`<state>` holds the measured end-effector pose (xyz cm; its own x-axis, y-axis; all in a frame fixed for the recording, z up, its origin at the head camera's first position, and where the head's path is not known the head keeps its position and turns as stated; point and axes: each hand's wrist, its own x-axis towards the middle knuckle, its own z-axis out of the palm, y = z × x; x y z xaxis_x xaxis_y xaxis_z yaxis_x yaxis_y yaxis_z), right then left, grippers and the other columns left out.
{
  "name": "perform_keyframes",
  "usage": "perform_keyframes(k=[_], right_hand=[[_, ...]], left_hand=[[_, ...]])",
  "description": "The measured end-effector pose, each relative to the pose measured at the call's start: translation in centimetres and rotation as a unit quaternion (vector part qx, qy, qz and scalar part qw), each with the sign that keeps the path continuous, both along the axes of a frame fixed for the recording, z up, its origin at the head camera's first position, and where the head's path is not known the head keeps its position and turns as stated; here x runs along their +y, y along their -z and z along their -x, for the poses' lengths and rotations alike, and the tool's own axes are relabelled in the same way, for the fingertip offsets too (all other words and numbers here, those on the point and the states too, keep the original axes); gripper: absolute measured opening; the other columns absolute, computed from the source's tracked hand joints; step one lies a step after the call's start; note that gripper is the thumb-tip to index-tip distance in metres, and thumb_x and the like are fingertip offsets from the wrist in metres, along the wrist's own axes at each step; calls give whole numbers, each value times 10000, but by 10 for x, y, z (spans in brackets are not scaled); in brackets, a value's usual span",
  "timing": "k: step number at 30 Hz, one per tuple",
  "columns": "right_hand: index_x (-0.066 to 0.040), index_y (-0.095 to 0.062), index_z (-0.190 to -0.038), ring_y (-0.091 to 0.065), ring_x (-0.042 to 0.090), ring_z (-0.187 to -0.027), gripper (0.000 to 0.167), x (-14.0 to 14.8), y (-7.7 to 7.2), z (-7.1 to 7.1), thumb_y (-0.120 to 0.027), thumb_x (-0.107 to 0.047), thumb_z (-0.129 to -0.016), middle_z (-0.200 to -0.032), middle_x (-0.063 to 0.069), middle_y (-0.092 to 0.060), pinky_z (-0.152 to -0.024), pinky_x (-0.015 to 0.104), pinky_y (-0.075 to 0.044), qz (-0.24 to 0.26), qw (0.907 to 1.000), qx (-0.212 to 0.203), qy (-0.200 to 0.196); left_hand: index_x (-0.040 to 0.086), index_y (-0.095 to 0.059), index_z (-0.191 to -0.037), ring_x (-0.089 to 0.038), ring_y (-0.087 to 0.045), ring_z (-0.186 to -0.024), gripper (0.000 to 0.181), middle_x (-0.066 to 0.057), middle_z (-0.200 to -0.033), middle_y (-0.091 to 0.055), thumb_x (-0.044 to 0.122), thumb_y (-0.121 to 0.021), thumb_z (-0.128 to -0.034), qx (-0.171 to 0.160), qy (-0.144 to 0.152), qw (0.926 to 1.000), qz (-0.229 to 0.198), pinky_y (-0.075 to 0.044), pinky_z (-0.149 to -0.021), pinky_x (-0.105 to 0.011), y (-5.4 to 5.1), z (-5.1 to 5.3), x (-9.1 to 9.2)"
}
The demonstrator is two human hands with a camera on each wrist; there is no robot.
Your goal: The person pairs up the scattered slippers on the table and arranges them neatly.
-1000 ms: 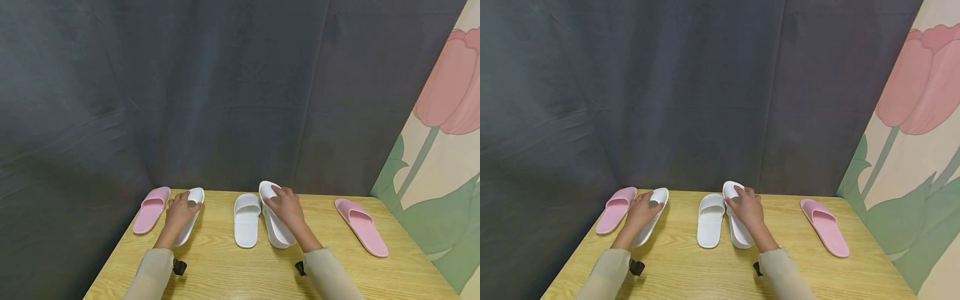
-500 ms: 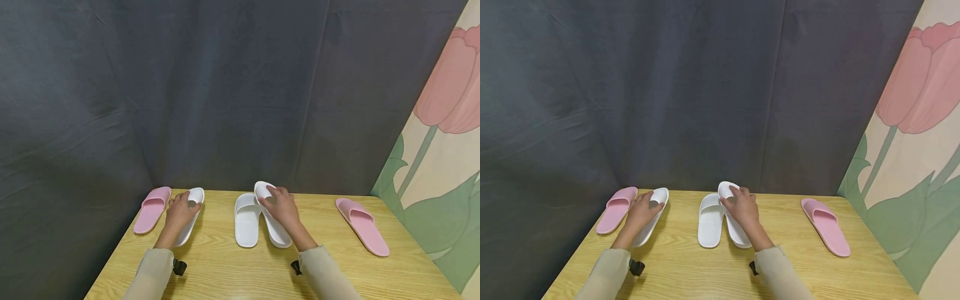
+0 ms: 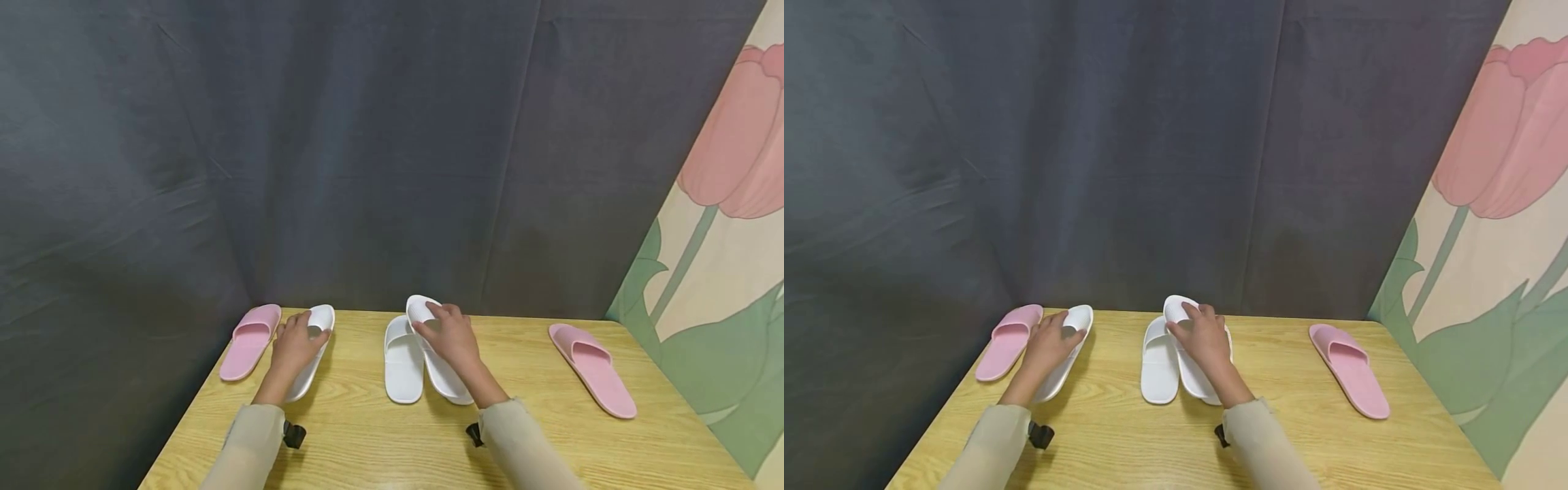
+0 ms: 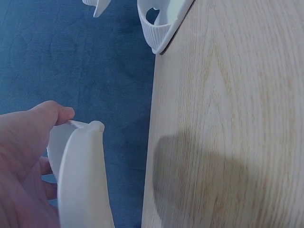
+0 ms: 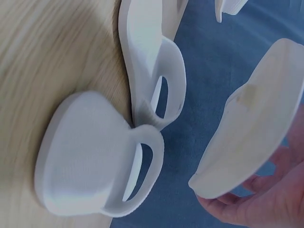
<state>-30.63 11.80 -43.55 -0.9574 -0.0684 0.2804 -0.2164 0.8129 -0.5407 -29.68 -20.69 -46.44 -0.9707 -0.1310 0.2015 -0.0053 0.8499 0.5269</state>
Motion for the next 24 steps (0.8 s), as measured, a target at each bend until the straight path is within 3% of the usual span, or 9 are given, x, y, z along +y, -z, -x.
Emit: perform_keyframes(k=[9, 24], right_hand=[[-204, -589, -1434, -487, 482, -1266, 624, -16, -1, -2, -708, -508, -903, -1440, 213, -510, -949, 620, -461, 80, 9999, -44, -53], [-221, -612, -1410, -522, 431, -1202, 617, -42, 0, 0, -718, -526, -885, -1394, 187, -548, -882, 578, -496, -14, 10000, 51, -63]], left_hand=[[8, -433, -1497, -520, -423, -1294, 769, -278, -1469, -463, 473, -658, -927, 112, 17, 9999, 28, -377, -1017, -665, -1, -2, 0], [2, -434, -1497, -534, -421, -1303, 778, -299, -1458, -466, 483, -657, -928, 154, 30, 9998, 86, -374, -1031, -659, -3, -4, -1]])
